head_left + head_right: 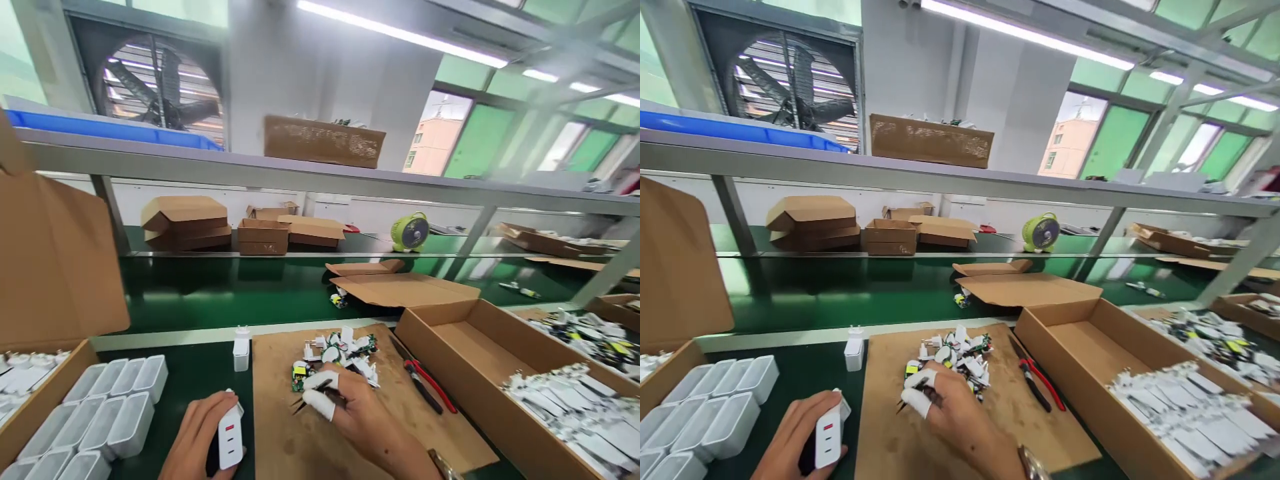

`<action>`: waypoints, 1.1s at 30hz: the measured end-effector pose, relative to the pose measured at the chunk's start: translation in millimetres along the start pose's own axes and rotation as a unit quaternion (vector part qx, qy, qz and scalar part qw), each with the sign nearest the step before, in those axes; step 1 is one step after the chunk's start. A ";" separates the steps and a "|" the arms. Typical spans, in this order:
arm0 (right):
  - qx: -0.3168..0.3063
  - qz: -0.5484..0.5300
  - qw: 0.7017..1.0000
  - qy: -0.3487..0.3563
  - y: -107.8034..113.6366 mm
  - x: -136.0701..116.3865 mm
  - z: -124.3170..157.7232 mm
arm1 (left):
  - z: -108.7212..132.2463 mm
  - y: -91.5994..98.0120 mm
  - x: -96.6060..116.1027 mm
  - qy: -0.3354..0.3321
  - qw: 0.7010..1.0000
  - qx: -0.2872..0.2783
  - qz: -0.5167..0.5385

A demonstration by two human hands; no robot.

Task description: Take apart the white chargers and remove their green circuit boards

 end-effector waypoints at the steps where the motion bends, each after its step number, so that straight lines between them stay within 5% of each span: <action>1: -0.016 0.001 1.000 0.012 -12.6 -0.1 -1.2 | -1.9 1.5 2.5 -0.016 1.000 -0.001 0.001; 6: -0.105 0.038 0.993 -0.022 -49.0 34.5 8.7 | -10.7 3.1 7.4 -0.036 0.999 -0.011 0.010; 9: -0.106 0.051 0.991 -0.066 -54.5 46.4 12.4 | -14.0 -1.0 9.1 -0.035 0.999 -0.025 0.028; 13: -0.090 -0.027 0.995 -0.038 -66.8 13.2 8.2 | -17.1 -4.2 11.9 -0.038 0.997 -0.038 0.049; 16: -0.100 0.026 0.994 0.024 -79.5 -12.7 7.3 | -19.1 -5.0 12.0 -0.029 0.997 -0.049 0.054; 22: -0.089 0.055 0.993 0.055 -89.5 -12.5 4.9 | -25.2 -4.2 12.4 -0.015 0.998 -0.046 0.039; 33: -0.035 0.096 0.976 0.193 -66.8 -63.6 -0.3 | -26.1 -6.4 13.8 -0.012 0.998 -0.055 0.028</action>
Point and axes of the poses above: each hand's wrist, its own z-axis away from the middle knuckle, its own y-axis out of the back of the hand, x = y × z, the point moved 9 cm from there along -z, towards the middle knuckle, and after that the axes turned 2 degrees about z, right-handed, at the moved point
